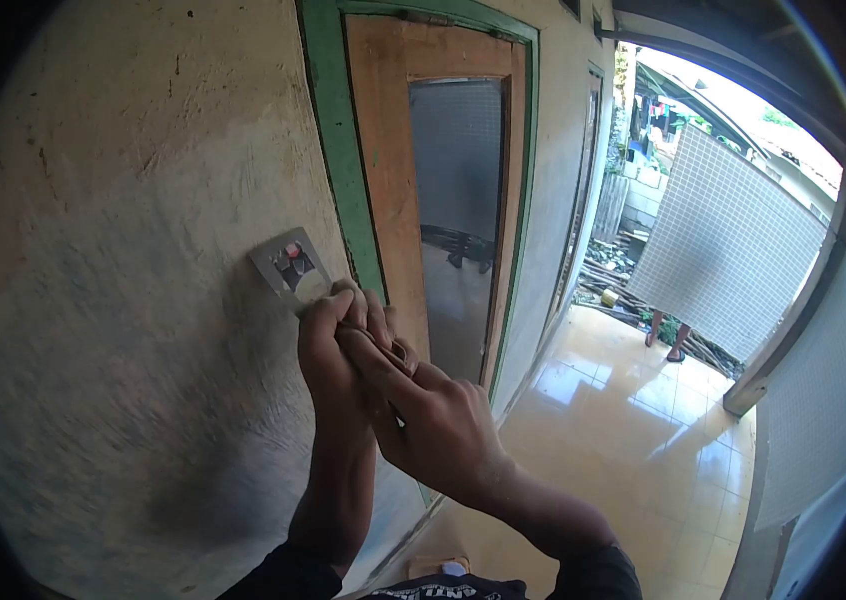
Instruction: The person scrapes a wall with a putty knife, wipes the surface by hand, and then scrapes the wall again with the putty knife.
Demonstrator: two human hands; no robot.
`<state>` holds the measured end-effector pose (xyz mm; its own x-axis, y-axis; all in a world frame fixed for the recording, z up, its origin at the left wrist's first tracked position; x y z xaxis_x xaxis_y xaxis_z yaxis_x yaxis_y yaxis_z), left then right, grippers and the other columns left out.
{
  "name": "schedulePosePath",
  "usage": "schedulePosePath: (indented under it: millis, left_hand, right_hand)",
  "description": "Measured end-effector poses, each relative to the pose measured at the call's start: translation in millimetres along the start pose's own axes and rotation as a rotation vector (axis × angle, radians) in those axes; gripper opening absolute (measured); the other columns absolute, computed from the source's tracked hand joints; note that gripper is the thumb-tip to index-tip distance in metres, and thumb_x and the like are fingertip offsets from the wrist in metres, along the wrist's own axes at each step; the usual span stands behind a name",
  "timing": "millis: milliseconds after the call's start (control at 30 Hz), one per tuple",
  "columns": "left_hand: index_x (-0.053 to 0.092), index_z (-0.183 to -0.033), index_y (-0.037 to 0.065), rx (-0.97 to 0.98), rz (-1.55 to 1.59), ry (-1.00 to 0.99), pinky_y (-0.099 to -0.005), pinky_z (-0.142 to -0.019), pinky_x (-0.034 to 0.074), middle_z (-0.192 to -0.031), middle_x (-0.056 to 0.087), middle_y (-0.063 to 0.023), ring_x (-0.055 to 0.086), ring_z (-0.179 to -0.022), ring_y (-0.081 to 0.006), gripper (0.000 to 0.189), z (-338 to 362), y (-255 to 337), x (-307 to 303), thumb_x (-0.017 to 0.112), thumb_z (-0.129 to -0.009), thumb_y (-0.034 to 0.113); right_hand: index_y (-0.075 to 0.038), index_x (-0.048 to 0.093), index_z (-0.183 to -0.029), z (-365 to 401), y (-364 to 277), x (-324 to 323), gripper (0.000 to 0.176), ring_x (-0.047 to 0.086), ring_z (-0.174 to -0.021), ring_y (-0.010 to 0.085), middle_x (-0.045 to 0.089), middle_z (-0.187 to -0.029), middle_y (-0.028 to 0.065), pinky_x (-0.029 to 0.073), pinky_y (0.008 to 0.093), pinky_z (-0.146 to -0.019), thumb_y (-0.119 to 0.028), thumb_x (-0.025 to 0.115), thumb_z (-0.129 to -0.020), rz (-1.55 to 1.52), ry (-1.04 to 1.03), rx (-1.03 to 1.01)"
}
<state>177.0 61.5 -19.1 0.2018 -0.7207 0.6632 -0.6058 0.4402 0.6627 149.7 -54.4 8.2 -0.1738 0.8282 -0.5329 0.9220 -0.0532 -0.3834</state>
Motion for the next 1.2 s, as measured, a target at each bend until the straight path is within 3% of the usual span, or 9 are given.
schedulePosePath:
  millis: [133, 233, 367, 500, 600, 633, 767, 967, 1200]
  left_hand:
    - [0.036, -0.055, 0.009, 0.167, -0.145, -0.05, -0.0272, -0.038, 0.038, -0.05, 0.041, -0.0044, 0.038, -0.039, -0.012, 0.032, -28, 43, 41, 0.04, -0.086, 0.017]
    - [0.036, -0.061, 0.011, 0.042, -0.078, -0.049, -0.027, -0.038, 0.041, -0.054, 0.038, -0.0028, 0.038, -0.047, -0.0117, 0.027, -9, 22, 34, 0.04, -0.087, 0.02]
    - [0.037, -0.063, 0.011, 0.042, -0.095, -0.061, -0.0259, -0.037, 0.039, -0.053, 0.037, -0.0029, 0.038, -0.047, -0.011, 0.026, -3, 16, 12, 0.04, -0.087, 0.02]
    - [0.038, -0.057, 0.009, 0.118, -0.129, 0.018, -0.0287, -0.041, 0.039, -0.051, 0.042, -0.0054, 0.039, -0.04, -0.0123, 0.028, -28, 47, 51, 0.039, -0.084, 0.016]
    - [0.038, -0.057, 0.008, 0.032, 0.002, -0.028, -0.0289, -0.041, 0.039, -0.051, 0.042, -0.0064, 0.038, -0.039, -0.013, 0.027, 4, 25, 27, 0.039, -0.083, 0.016]
    - [0.038, -0.056, 0.008, -0.003, 0.087, -0.037, -0.029, -0.042, 0.039, -0.051, 0.043, -0.0069, 0.038, -0.04, -0.0132, 0.027, 7, 17, 15, 0.039, -0.082, 0.015]
    - [0.04, -0.055, 0.007, 0.091, -0.14, -0.008, -0.0285, -0.041, 0.037, -0.05, 0.044, -0.007, 0.04, -0.04, -0.0128, 0.028, -27, 47, 36, 0.039, -0.082, 0.015]
    - [0.04, -0.054, 0.008, 0.047, -0.095, -0.031, -0.0287, -0.042, 0.039, -0.048, 0.044, -0.0053, 0.044, -0.04, -0.0133, 0.031, -5, 25, 24, 0.04, -0.084, 0.016]
    - [0.037, -0.061, 0.011, 0.069, -0.181, -0.086, -0.027, -0.038, 0.037, -0.054, 0.043, -0.0047, 0.039, -0.042, -0.012, 0.026, -37, 44, 59, 0.039, -0.086, 0.019]
  right_hand:
    - [-0.011, 0.049, -0.131, -36, 2, -14, 0.05, 0.062, -0.056, 0.03, 0.061, -0.071, 0.0176, 0.049, 0.0407, -0.053, -0.008, 0.057, -0.082, -0.046, 0.017, 0.059]
    - [-0.011, 0.049, -0.131, -20, -4, -16, 0.051, 0.061, -0.055, 0.0297, 0.061, -0.07, 0.0176, 0.049, 0.0405, -0.053, -0.008, 0.057, -0.082, -0.09, 0.01, 0.075]
    - [-0.009, 0.05, -0.129, -11, -11, -6, 0.049, 0.062, -0.059, 0.0328, 0.061, -0.07, 0.019, 0.049, 0.0408, -0.055, -0.005, 0.056, -0.081, -0.071, 0.022, 0.031]
    - [-0.008, 0.049, -0.129, -45, -9, -24, 0.049, 0.062, -0.059, 0.0325, 0.06, -0.07, 0.0202, 0.048, 0.0413, -0.054, -0.004, 0.055, -0.08, -0.107, 0.05, 0.073]
    - [-0.01, 0.048, -0.131, -15, -14, -14, 0.052, 0.063, -0.059, 0.034, 0.061, -0.07, 0.0197, 0.05, 0.042, -0.055, -0.006, 0.056, -0.08, -0.061, -0.041, 0.089]
    - [-0.011, 0.046, -0.133, -9, -23, -10, 0.054, 0.063, -0.06, 0.0345, 0.061, -0.069, 0.0192, 0.051, 0.0425, -0.056, -0.007, 0.057, -0.081, -0.05, 0.031, -0.049]
    - [-0.01, 0.048, -0.131, -42, -11, -14, 0.051, 0.063, -0.059, 0.0329, 0.06, -0.068, 0.0192, 0.049, 0.0424, -0.054, -0.007, 0.057, -0.081, -0.069, 0.023, 0.129]
    - [-0.012, 0.047, -0.133, -4, -11, -7, 0.051, 0.063, -0.061, 0.0361, 0.059, -0.069, 0.0227, 0.048, 0.0432, -0.055, -0.007, 0.056, -0.083, -0.08, 0.011, 0.103]
    - [-0.004, 0.051, -0.126, -50, -9, -29, 0.042, 0.062, -0.052, 0.0298, 0.056, -0.063, 0.0202, 0.046, 0.0376, -0.049, -0.002, 0.051, -0.084, -0.092, 0.104, 0.04]
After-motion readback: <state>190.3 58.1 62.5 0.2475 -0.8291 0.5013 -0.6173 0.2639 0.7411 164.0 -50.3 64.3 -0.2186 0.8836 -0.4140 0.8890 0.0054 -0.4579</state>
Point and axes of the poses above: each hand's wrist, its own z-axis away from the middle knuckle, its own x-axis out of the palm, y = z × x, the point moved 9 cm from there along -z, towards the middle knuckle
